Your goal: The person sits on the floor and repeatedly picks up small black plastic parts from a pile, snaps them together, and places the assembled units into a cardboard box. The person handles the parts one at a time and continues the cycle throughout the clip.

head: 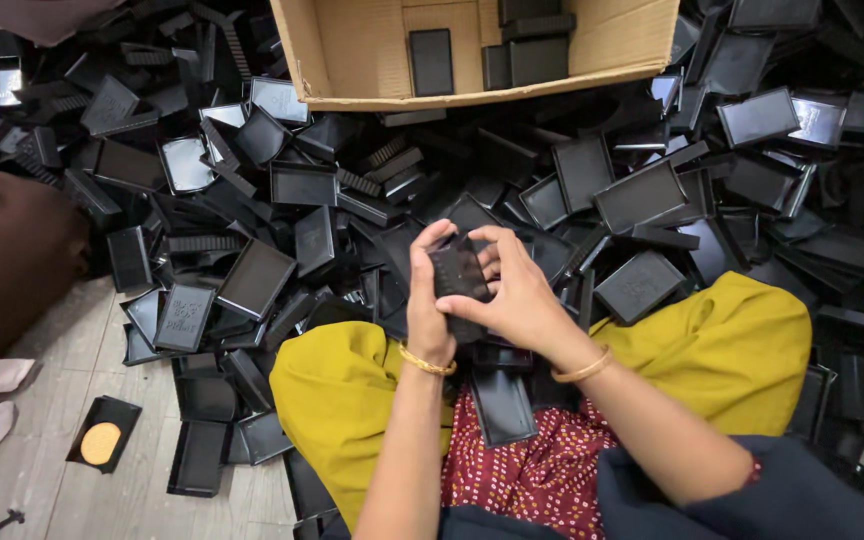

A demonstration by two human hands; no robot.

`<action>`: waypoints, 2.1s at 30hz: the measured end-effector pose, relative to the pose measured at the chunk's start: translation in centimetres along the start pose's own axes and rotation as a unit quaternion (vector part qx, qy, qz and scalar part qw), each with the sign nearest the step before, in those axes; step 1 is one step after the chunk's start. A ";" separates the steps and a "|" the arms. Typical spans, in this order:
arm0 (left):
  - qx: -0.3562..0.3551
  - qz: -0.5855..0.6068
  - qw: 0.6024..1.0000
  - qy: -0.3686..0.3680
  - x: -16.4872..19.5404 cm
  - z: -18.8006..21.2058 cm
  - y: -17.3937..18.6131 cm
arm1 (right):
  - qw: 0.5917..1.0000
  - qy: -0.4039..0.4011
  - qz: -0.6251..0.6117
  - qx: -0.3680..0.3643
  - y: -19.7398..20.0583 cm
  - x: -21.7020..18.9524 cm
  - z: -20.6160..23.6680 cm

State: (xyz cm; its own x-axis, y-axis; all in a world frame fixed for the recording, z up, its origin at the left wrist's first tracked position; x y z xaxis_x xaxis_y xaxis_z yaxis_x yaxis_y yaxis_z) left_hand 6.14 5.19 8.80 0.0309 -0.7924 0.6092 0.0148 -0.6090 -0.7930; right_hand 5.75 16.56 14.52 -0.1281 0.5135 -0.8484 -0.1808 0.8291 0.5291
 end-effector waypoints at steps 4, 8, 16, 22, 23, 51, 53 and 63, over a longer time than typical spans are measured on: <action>-0.035 -0.086 0.995 -0.032 1.7 0.4 -1.5 | 0.996 -0.005 -0.077 -0.054 -0.1 0.5 0.7; 0.022 -0.467 0.870 -0.158 6.0 -0.5 -1.3 | 0.956 -0.037 -0.205 -0.207 -0.5 -0.5 1.2; 0.205 -0.522 0.798 -0.221 7.4 -0.6 -1.1 | 0.997 0.005 0.077 -0.028 3.8 -5.1 2.1; 0.164 -0.498 0.824 -0.214 7.7 -8.4 -1.9 | 0.951 0.054 -0.296 0.077 13.1 -7.6 -9.7; 0.133 -0.585 0.766 -0.230 7.8 -10.1 -2.6 | 0.944 0.050 -0.320 0.061 14.0 -7.4 -11.4; 0.014 -0.028 0.998 -0.057 9.3 -0.1 -10.2 | 0.998 0.006 -0.053 -0.024 8.3 -9.5 3.2; 0.045 0.018 0.999 -0.012 7.1 -0.8 -8.4 | 1.000 -0.014 -0.011 0.020 9.0 -8.8 3.0; 0.031 -0.254 0.963 -0.081 -1.3 -0.7 -2.5 | 0.998 -0.023 -0.061 -0.007 4.1 1.2 2.6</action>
State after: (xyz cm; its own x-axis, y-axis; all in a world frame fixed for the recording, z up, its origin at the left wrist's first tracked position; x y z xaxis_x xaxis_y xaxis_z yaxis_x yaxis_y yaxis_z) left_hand 5.41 7.74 10.01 0.1591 -0.3738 0.9137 0.1295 -0.9096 -0.3947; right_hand 7.41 21.16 15.63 -0.0590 0.4193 -0.9059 -0.2053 0.8830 0.4221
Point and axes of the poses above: each hand's wrist, its own z-axis away from the middle knuckle, its own y-axis out of the back of the hand, x = y × z, the point moved 7 cm from there along -z, towards the middle knuckle, and after that the axes turned 4 degrees about z, right-handed, at the moved point
